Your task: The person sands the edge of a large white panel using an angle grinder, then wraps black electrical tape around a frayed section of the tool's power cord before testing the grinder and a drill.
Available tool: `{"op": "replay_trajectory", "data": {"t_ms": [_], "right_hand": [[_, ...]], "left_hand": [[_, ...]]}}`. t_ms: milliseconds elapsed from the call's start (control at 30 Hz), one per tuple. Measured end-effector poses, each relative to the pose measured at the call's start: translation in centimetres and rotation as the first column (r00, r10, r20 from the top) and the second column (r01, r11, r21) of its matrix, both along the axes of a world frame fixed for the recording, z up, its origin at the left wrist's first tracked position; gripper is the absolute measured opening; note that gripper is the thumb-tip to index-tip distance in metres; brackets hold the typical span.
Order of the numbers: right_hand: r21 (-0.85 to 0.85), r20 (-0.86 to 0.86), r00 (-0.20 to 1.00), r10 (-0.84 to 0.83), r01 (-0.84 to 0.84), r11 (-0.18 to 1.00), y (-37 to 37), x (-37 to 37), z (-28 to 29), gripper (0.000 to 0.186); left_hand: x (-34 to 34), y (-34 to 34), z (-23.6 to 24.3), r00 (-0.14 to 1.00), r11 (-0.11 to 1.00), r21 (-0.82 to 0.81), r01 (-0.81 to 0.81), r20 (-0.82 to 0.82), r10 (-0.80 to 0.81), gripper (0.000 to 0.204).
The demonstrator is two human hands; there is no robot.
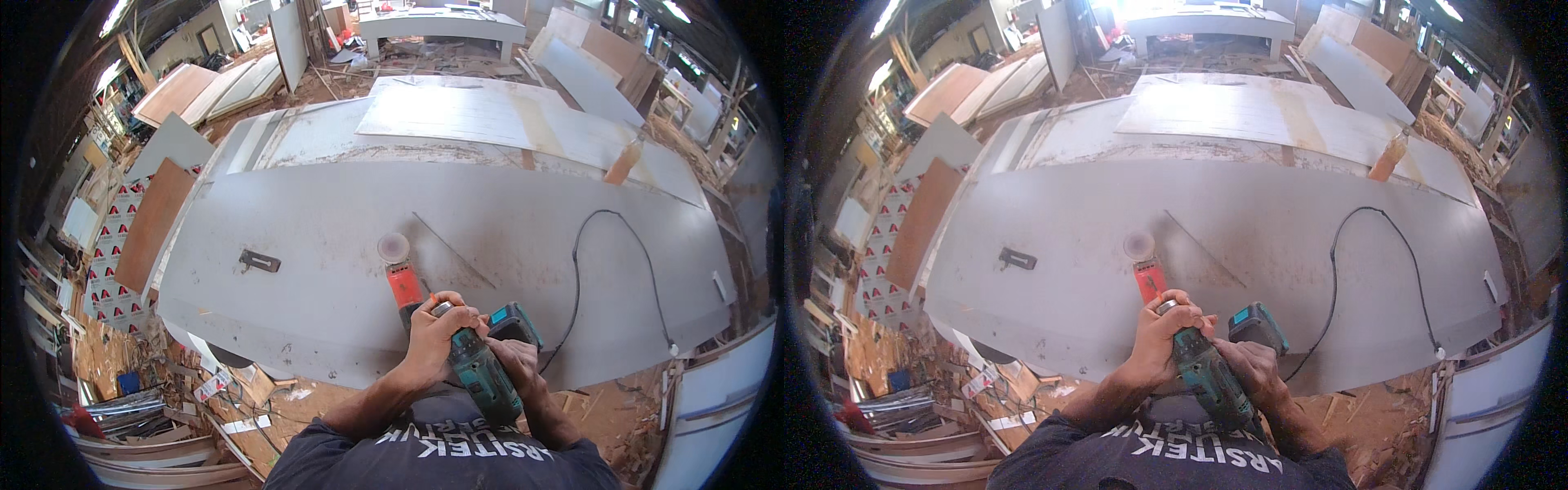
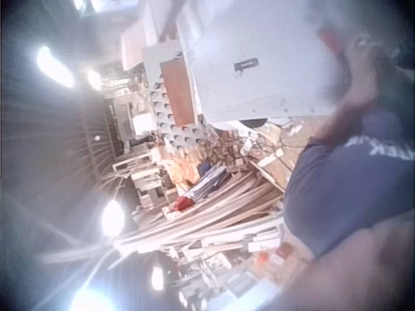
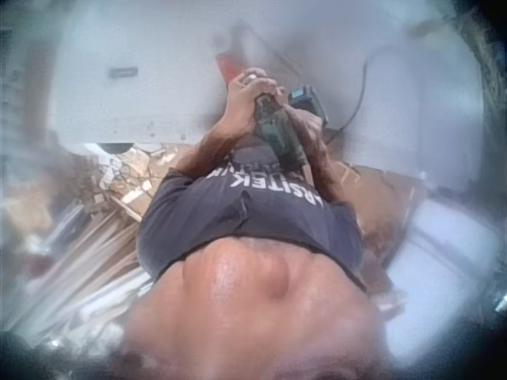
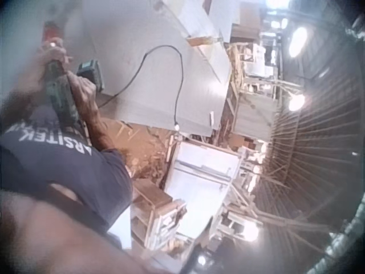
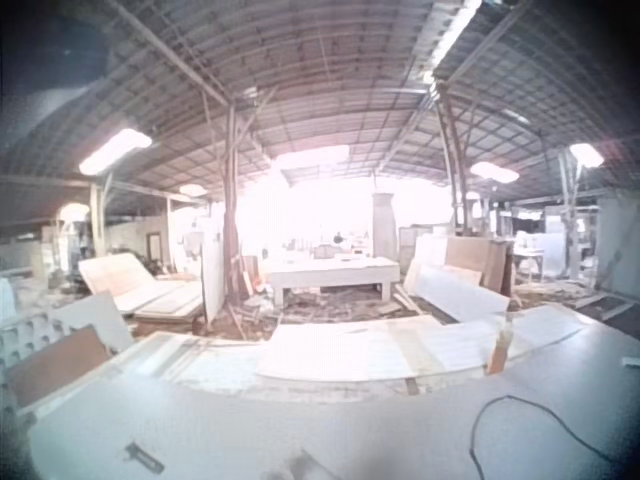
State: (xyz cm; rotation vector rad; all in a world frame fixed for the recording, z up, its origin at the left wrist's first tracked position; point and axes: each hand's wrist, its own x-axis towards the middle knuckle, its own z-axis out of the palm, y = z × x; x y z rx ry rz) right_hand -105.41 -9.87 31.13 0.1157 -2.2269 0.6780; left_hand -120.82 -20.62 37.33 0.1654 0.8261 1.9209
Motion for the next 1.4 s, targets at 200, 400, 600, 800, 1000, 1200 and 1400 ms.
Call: {"op": "replay_trajectory", "data": {"t_ms": [200,400,600,800,1000,1200,1400], "right_hand": [[-0.159,-0.027,0.997,-0.07,0.065,0.985,1.4,-0.3,-3.4,0.044],[-0.279,0.213,0.838,-0.502,0.545,0.791,6.5,-0.9,-6.0,0.039],[-0.51,-0.015,0.849,-0.528,0.448,0.734,12.9,-1.0,-11.6,0.027],[-0.75,0.005,0.851,-0.526,0.35,0.56,11.9,-1.1,-10.4,0.031],[-0.627,0.305,0.641,-0.704,0.692,0.359,8.5,-2.5,-8.0,0.049],[-0.324,0.393,0.601,-0.696,0.799,0.507,-4.7,-4.3,-11.9,0.078],[-0.052,0.71,0.58,-0.401,0.61,0.791,-7.1,-13.7,-9.8,0.079]], "left_hand": [[0.4,1.4,-0.8,0.999,0.993,0.111,0.049,0.003,-0.05,0.034],[-0.7,0.7,-3.8,0.952,0.975,-0.053,-0.217,-0.231,0.2,0.05],[-6.2,-5.5,-10.5,0.866,0.789,-0.359,-0.499,-0.226,0.445,0.033],[-9.5,-10.4,-14.2,0.89,0.734,-0.502,-0.457,-0.267,0.37,0.036],[-12.9,-5.4,-16.1,0.967,0.744,-0.639,-0.197,-0.253,0.038,0.056],[-13.8,1.0,-16.6,0.7,0.727,-0.665,-0.17,-0.601,-0.386,0.058],[-15.3,2.0,-17.8,0.714,0.681,-0.659,-0.321,-0.64,-0.283,0.042]]}}
